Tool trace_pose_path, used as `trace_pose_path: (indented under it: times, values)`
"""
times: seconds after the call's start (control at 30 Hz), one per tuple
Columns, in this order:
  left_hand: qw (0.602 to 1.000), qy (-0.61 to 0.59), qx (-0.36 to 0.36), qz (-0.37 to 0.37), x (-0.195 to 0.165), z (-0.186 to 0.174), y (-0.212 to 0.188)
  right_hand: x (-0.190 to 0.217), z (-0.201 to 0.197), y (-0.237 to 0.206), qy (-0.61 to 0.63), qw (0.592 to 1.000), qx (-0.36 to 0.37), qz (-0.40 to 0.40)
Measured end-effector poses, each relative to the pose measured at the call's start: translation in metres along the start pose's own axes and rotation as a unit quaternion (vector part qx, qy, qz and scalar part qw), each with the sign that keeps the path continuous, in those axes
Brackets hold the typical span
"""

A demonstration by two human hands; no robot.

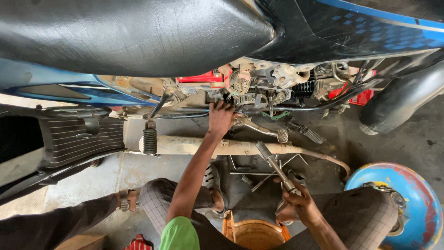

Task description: The person uses a socket wrench and other hand tools to loosen and remove bolts from the motorcycle engine casing. They remove a metal cover and place it in a blue basin, then continue to adjust and remove additional components from the engine area.

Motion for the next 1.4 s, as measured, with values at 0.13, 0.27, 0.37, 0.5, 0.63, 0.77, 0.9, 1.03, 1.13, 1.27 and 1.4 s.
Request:
trace_pose_path:
  times: [0.13,0.27,0.37,0.5,0.63,0.77,0.9,1.03,1.13,1.27,1.4]
  values:
    - [0.991,-0.048,-0.119,-0.037,0.001,-0.014,-0.007,0.000,-0.003,0.004,0.002,1.000,-0.004,-0.003]
    - [0.992,-0.088,-0.043,-0.074,0.008,-0.003,-0.009,-0.009,-0.005,0.007,0.000,1.000,-0.016,0.013]
    - [0.985,-0.096,-0.106,-0.092,0.014,-0.019,-0.011,-0.008,0.003,0.009,-0.007,0.999,0.020,-0.033]
    - [0.983,-0.126,-0.094,-0.092,0.019,-0.025,-0.014,-0.010,0.008,0.010,0.045,0.997,0.029,-0.059]
    - [0.984,-0.116,-0.105,-0.079,0.023,-0.031,-0.024,-0.007,0.013,0.005,0.109,0.988,0.066,-0.083]
    - [0.991,-0.078,-0.092,-0.062,0.019,-0.039,-0.025,-0.006,0.014,0.000,0.054,0.991,0.065,-0.101]
    - [0.994,-0.038,-0.082,-0.054,0.012,-0.057,-0.018,-0.011,0.011,0.014,0.066,0.993,0.020,-0.097]
    - [0.991,-0.093,-0.085,-0.049,0.021,-0.074,-0.032,-0.021,0.016,0.054,0.061,0.994,-0.008,-0.090]
    - [0.981,-0.170,-0.082,-0.037,0.035,-0.078,-0.070,-0.027,0.018,0.093,0.153,0.981,-0.028,-0.117]
    - [0.957,-0.280,0.076,0.010,0.024,-0.058,-0.143,-0.043,0.031,0.135,0.323,0.939,0.037,-0.111]
    - [0.919,-0.278,0.278,-0.017,0.010,-0.033,-0.213,-0.062,0.039,0.156,0.450,0.887,0.070,-0.073]
Point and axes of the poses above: each hand's wrist, its own y-axis towards the middle knuckle, its own z-axis out of the palm, x = y × z, the point moved 8 cm from there along y, towards the middle knuckle, and after that the axes turned 13 degrees about y, right-handed, at the moved point
